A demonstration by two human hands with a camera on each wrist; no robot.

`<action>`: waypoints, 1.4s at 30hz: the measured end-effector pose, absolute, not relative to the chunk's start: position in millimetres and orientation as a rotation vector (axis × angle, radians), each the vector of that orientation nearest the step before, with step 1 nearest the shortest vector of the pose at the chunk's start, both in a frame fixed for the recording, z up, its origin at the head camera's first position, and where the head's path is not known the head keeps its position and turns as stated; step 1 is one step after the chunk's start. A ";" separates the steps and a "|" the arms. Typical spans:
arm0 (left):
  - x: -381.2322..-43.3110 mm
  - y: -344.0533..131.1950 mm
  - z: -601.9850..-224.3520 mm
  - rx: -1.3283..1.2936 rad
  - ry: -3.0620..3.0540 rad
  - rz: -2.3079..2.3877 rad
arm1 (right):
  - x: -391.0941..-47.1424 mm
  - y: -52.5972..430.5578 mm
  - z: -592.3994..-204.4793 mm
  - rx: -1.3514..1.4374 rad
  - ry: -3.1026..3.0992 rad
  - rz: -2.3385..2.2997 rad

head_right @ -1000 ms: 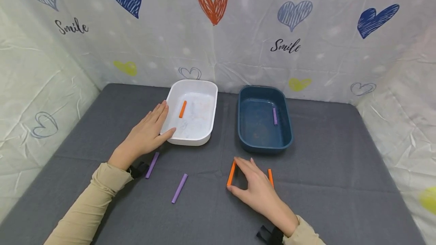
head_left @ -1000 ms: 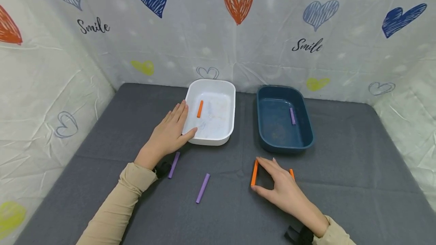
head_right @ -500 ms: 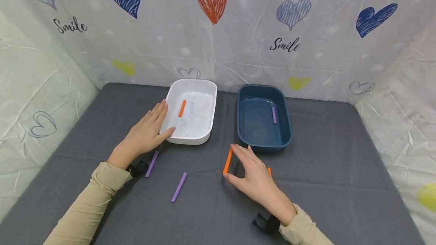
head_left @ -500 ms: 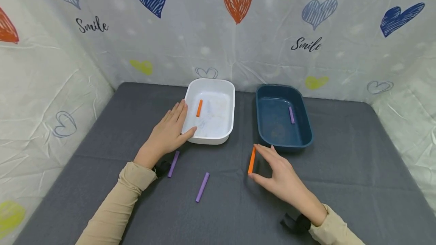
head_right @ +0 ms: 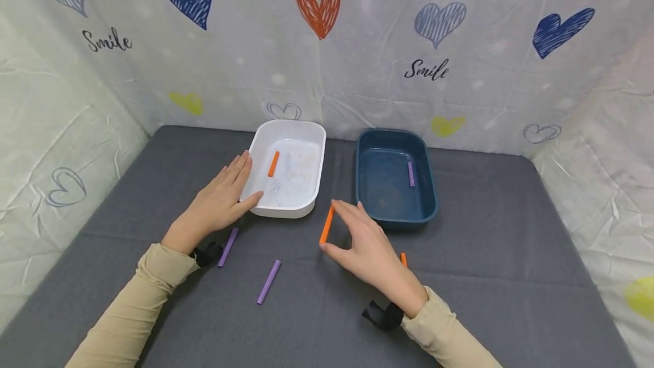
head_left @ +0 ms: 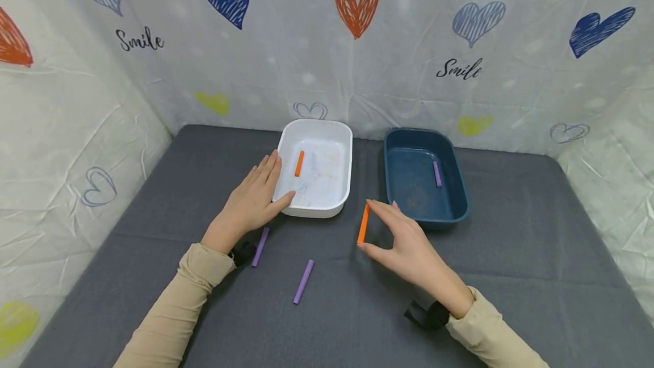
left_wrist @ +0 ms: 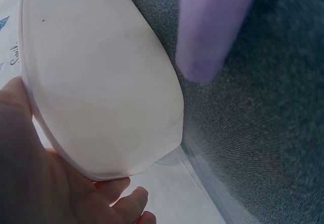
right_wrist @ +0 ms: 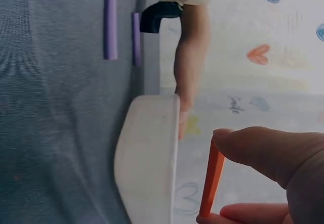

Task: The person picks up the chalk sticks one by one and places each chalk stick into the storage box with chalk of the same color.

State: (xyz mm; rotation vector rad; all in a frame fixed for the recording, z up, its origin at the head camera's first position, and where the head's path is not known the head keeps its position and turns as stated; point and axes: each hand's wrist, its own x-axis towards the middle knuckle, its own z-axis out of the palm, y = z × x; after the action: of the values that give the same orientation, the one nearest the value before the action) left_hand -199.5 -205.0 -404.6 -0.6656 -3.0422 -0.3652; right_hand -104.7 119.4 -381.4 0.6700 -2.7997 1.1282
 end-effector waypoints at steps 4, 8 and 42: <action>-199.0 -204.9 -403.0 -0.663 -3.055 -0.364 | -110.8 111.8 -374.4 0.678 -2.810 1.139; -199.1 -204.7 -402.9 -0.659 -3.064 -0.361 | -119.7 105.4 -367.7 0.721 -2.804 1.144; -200.6 -204.6 -405.9 -0.652 -3.062 -0.332 | -213.5 53.4 -341.7 0.699 -2.819 1.422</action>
State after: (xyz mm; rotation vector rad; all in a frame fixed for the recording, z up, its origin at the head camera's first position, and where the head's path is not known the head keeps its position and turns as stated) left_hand -200.6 -204.6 -405.9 -0.6516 -3.0620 -0.3322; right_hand -213.5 53.4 -341.7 0.6988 -2.8188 1.4223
